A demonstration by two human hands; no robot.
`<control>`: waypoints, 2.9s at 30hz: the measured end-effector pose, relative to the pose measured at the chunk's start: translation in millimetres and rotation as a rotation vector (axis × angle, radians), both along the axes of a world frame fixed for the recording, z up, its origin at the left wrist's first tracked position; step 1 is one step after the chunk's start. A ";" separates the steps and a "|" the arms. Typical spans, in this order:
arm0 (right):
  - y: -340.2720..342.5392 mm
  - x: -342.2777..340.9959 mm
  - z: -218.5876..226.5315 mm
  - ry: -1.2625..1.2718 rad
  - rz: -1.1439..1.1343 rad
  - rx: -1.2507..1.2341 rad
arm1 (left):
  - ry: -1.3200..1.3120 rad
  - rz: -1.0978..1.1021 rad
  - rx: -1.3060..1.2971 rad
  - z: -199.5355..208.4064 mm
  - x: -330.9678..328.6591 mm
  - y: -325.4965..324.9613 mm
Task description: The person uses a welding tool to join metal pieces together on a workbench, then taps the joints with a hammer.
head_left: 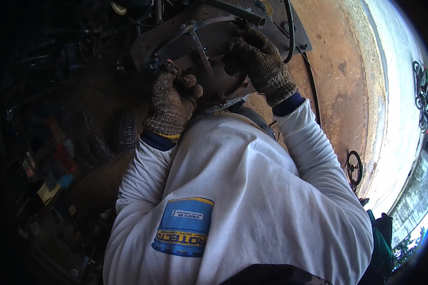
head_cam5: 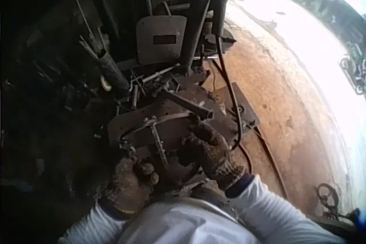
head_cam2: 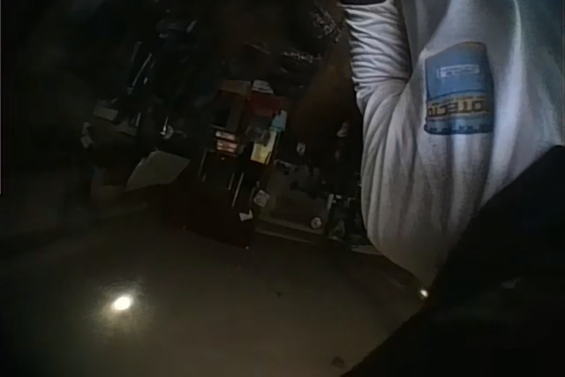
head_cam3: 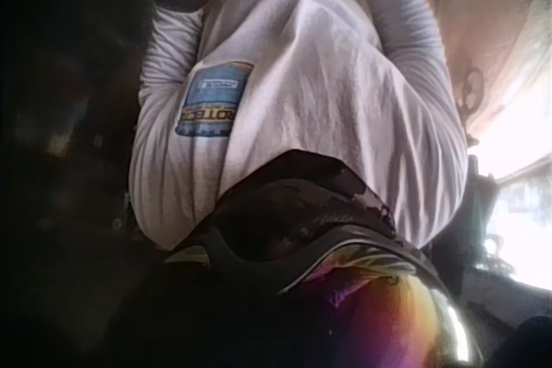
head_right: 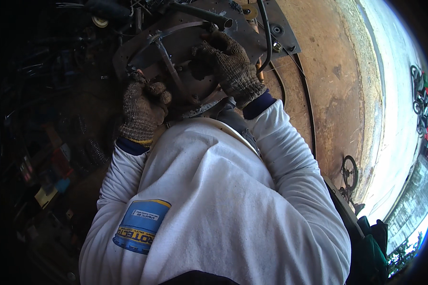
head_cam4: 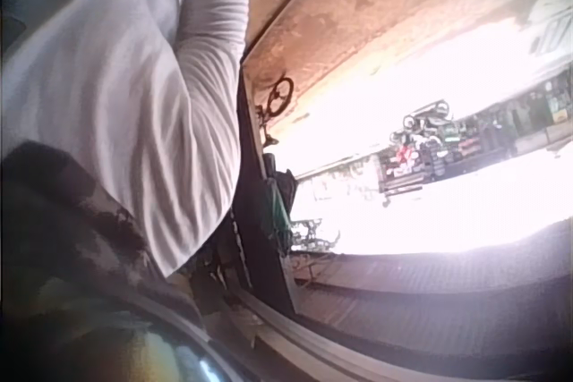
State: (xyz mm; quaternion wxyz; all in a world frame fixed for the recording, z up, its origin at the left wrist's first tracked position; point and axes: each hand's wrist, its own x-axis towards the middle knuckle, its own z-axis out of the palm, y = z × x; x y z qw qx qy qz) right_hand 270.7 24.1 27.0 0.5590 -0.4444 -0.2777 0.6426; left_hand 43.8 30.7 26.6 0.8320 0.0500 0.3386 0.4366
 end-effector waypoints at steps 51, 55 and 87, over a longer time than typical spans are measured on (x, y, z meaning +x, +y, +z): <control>-10.0 9.8 -28.8 0.203 0.045 -0.034 | 0.153 -0.051 -0.102 25.2 18.7 -6.0; -9.5 9.6 -31.2 0.198 0.052 -0.008 | 0.174 -0.060 -0.081 30.4 21.4 -5.4; -6.8 8.9 -32.6 0.282 0.034 0.027 | 0.044 -0.042 -0.088 23.1 13.1 2.8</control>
